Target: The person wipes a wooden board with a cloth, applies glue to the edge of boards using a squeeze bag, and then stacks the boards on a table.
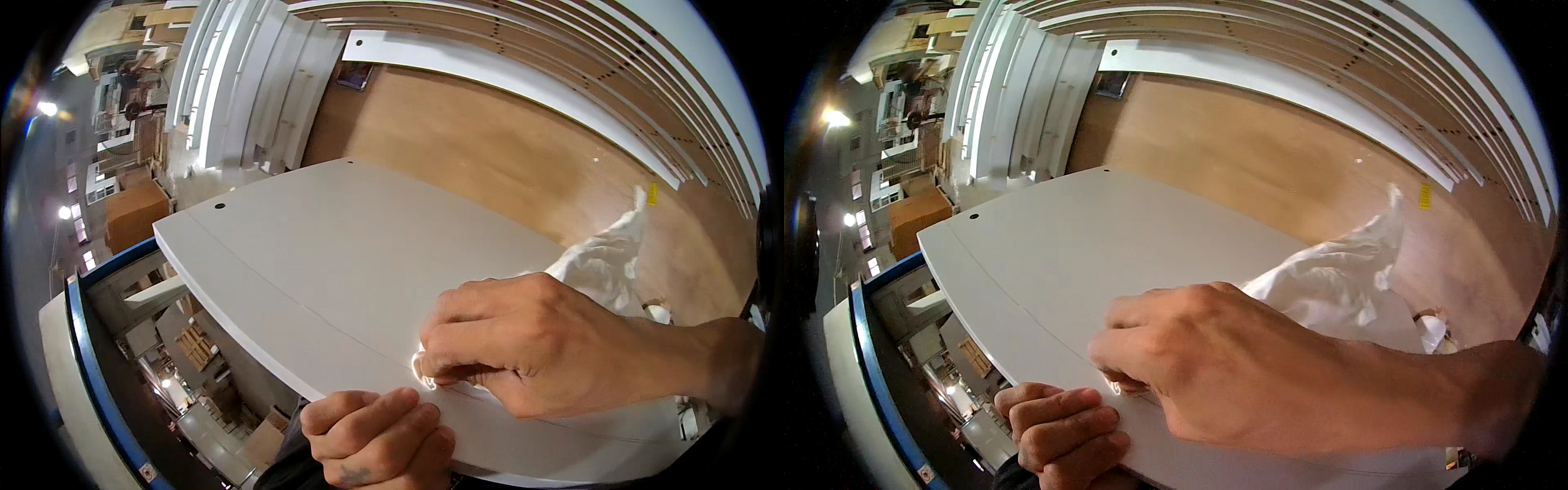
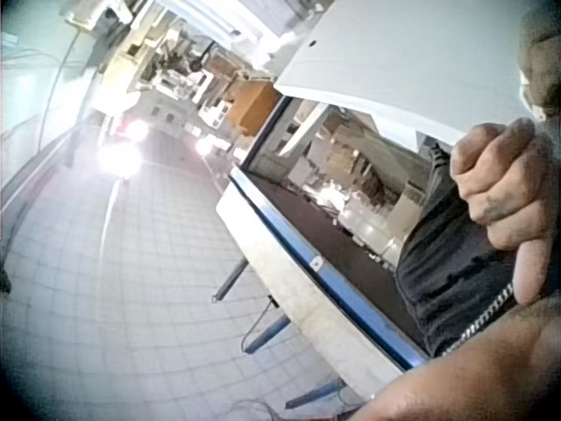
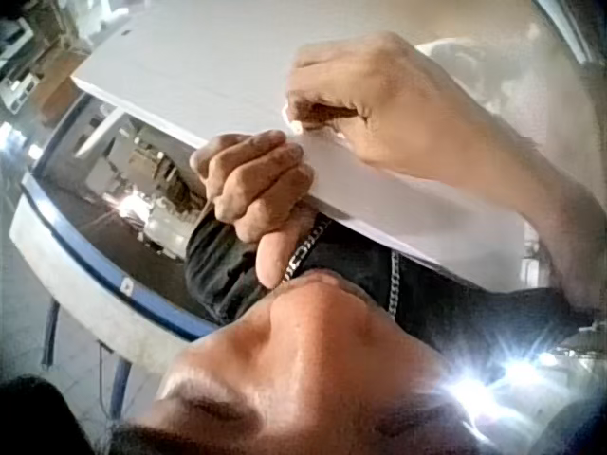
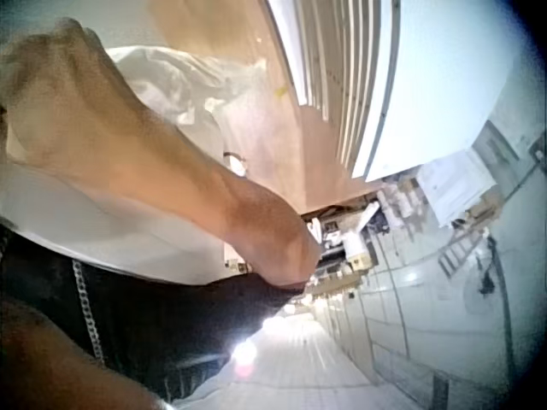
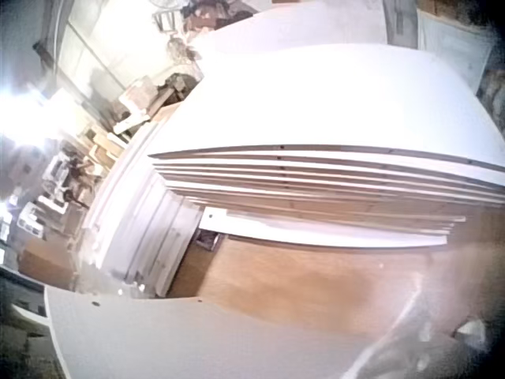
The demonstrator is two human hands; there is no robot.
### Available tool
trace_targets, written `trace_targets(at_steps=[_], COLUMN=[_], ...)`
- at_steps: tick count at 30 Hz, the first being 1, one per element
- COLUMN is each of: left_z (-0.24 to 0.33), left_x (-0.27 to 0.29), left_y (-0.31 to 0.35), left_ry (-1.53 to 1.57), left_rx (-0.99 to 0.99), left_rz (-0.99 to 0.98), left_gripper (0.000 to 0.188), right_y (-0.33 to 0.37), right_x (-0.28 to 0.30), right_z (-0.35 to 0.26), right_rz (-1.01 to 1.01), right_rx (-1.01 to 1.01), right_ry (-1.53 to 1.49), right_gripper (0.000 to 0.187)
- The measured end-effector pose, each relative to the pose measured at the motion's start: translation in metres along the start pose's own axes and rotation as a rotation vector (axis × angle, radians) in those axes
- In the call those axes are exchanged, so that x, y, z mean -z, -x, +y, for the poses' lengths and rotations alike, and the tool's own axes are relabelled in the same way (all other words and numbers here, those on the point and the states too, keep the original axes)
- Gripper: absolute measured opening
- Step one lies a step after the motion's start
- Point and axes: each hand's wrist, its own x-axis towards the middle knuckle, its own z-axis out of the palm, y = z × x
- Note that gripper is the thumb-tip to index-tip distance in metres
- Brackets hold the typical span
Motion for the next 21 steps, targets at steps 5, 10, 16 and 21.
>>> trace_targets(at_steps=[5,10,16,21], left_z=[0.014,0.004,0.013,0.008], left_x=[0.033,0.028,0.033,0.031], left_y=[-0.024,-0.021,-0.021,-0.023], left_ry=[0.025,-0.11,-0.133,-0.023], left_rx=[0.025,-0.058,-0.044,-0.13], left_rz=[-0.312,-0.186,-0.242,-0.149], left_gripper=[0.025,0.027,0.022,0.021], right_y=[0.025,0.038,0.081,0.109], right_x=[-0.018,-0.009,0.001,0.034], right_z=[-0.02,-0.037,-0.038,-0.052], right_rz=[0.104,0.113,-0.065,-0.312], right_rx=[0.006,0.059,-0.005,-0.118], right_ry=[-0.161,-0.183,-0.212,-0.059], right_gripper=[0.018,0.017,0.018,0.019])
